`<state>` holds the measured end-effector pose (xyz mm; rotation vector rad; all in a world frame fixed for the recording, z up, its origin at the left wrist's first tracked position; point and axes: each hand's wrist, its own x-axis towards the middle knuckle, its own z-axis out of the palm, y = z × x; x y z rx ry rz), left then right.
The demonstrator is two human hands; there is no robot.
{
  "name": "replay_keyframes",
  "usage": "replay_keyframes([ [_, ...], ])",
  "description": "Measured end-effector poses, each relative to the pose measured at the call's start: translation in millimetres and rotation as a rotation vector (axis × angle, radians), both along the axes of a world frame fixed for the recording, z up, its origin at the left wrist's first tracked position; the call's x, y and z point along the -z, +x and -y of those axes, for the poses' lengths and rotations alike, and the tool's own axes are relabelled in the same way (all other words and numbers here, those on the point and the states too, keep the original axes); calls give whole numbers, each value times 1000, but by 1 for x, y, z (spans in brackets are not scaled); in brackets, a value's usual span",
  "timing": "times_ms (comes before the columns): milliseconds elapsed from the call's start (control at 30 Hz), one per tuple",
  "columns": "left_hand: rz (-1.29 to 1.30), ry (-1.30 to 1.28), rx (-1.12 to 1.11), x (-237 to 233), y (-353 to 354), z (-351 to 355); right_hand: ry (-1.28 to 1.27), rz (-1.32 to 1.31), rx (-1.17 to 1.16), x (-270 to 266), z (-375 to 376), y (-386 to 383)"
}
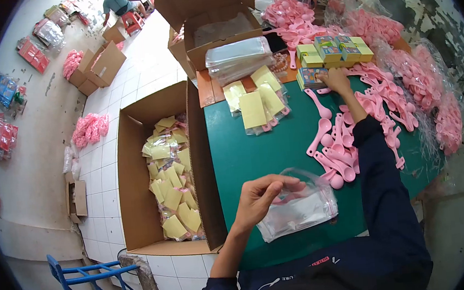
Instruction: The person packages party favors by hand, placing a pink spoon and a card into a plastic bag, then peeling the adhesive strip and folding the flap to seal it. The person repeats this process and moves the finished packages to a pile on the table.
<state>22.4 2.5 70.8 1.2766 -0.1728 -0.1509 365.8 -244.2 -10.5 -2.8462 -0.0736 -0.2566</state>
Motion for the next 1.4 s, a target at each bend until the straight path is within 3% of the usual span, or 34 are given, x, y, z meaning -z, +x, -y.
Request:
replay_keyframes([
  [67, 13, -45, -18, 5, -2, -5, -59, 96, 92, 2, -10, -8],
  [167, -33, -55, -34, 12, -1, -7, -71, 381, 33, 20, -3, 3],
  [267, -146, -14, -73, 9, 1, -7, 201, 198, -198, -26, -6, -26],
  [333, -214, -40, -134, 11, 2, -6, 828, -184, -567, -88, -22, -103],
  [367, -227, -37, -124, 12, 3, -7, 965, -222, -615, -114, -33, -147],
  [500, -230, -11, -94, 13, 6, -6, 721, -413, -808, -151, -25, -238],
  [600, -145, 149, -28, 19, 4, -4, 471, -200, -889, -157, -26, -258],
  [700, -101, 232, -5, 19, -2, -1, 419, -154, -976, -161, -29, -269],
  [867, -1, 473, 52, -4, -11, 5, 223, -274, -1115, -138, -39, -279],
  [933, -96, 696, 96, -17, -13, 7, 125, -262, -1108, -132, -43, -289],
  [967, -23, 706, 42, -9, -16, 8, 76, -257, -1105, -129, -44, -293],
  [1033, 121, 724, -63, 9, -20, 11, 267, -316, -1154, -118, -43, -291],
  [1100, 61, 664, 28, 14, -24, 4, 412, -460, -1130, -111, -39, -285],
  [1233, 30, 478, 254, 31, -33, -31, 784, -627, -666, -103, -18, -286],
  [1267, 7, 302, 206, 34, -38, -32, 1014, -686, -596, -99, -16, -287],
  [1367, -69, 135, 97, 49, -42, -29, 1151, -764, -524, -82, -17, -295],
  [1400, -76, 146, 101, 48, -43, -28, 1089, -766, -516, -77, -14, -296],
])
